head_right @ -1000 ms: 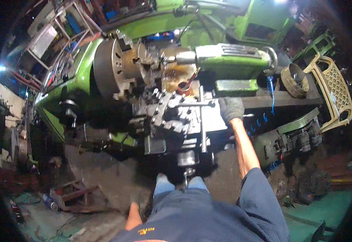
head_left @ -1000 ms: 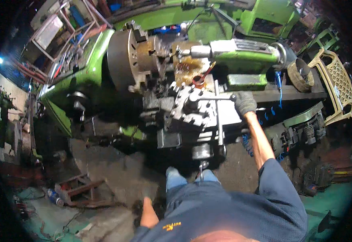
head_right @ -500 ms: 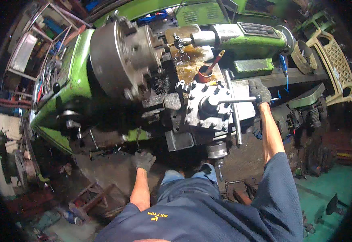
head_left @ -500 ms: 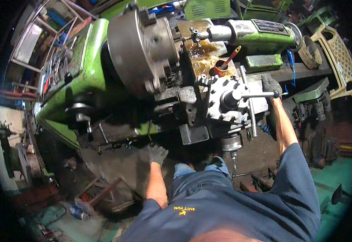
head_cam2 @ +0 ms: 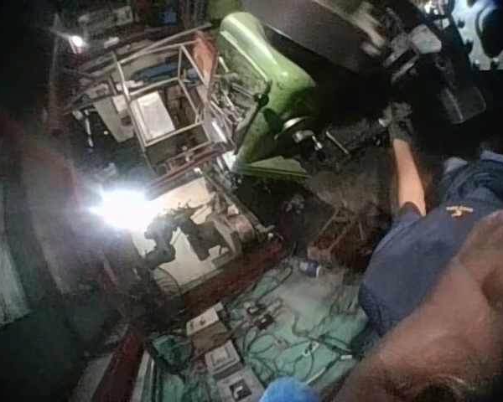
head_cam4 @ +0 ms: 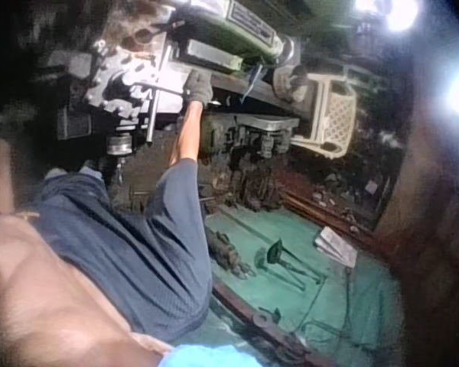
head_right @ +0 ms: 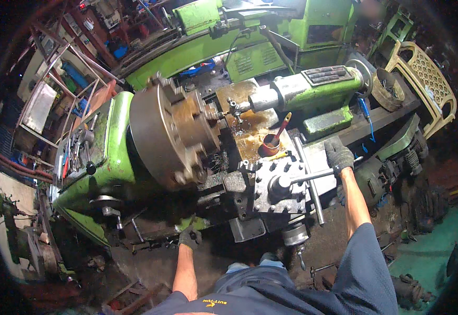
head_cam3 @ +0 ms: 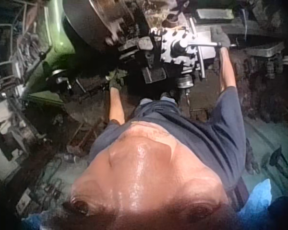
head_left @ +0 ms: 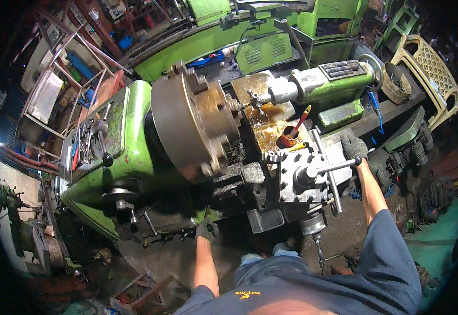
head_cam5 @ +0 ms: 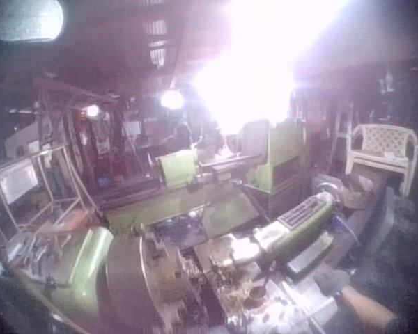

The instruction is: The person operates a green metal lathe, adjusting the tool post and cross-slide while a cylindrical metal workpiece rotates. They use a brush to apply lubricant to the cutting area and manipulate the machine's control levers throughout the process.

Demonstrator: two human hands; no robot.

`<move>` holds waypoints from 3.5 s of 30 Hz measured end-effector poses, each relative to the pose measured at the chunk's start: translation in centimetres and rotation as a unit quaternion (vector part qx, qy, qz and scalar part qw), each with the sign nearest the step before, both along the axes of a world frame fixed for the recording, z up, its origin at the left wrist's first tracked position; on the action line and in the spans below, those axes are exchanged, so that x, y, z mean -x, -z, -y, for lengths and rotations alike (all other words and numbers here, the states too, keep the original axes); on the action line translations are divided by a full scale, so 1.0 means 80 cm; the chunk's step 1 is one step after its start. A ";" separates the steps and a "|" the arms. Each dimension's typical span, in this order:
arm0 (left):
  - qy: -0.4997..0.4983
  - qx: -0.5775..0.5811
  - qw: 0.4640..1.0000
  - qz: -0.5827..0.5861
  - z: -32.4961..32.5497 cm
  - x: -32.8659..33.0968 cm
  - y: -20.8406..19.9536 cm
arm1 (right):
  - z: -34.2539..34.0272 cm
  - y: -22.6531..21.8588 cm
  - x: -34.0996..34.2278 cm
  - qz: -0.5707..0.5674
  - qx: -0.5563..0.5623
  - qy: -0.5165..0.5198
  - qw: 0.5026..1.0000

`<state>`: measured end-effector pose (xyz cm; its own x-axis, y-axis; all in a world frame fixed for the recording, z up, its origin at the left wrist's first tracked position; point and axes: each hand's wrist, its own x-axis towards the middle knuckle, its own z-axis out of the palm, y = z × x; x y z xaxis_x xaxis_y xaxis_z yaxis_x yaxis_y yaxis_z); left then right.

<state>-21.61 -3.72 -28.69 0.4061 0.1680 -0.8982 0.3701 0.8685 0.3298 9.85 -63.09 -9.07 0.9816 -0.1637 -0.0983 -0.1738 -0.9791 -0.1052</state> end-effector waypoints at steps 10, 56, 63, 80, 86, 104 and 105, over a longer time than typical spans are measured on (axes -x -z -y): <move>0.010 0.022 0.999 0.031 -0.008 0.002 0.020 | -0.002 0.004 0.002 0.039 -0.012 0.013 0.999; 0.049 -0.024 0.998 0.032 -0.010 0.003 0.022 | -0.002 0.011 0.003 0.050 -0.050 0.012 0.997; 0.059 -0.027 0.997 0.032 -0.014 0.005 0.030 | 0.009 0.019 -0.003 0.038 -0.026 0.003 0.999; 0.047 -0.045 0.997 0.029 -0.017 0.010 0.037 | 0.007 0.025 -0.005 0.053 -0.027 -0.013 0.998; 0.057 -0.027 0.998 0.028 -0.014 0.005 0.029 | 0.009 0.020 -0.005 0.041 -0.029 0.000 0.999; 0.058 -0.051 0.996 0.044 -0.018 0.014 0.041 | 0.001 0.017 -0.004 0.057 -0.040 -0.006 0.998; 0.059 -0.043 0.996 0.041 -0.016 0.010 0.037 | 0.003 0.018 -0.004 0.051 -0.035 -0.005 0.998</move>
<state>-22.45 -2.45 -31.68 0.4994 0.1903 -0.8452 0.4362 0.7877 0.4351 10.16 -63.36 -10.50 0.9885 -0.1509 -0.0078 -0.1496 -0.9703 -0.1900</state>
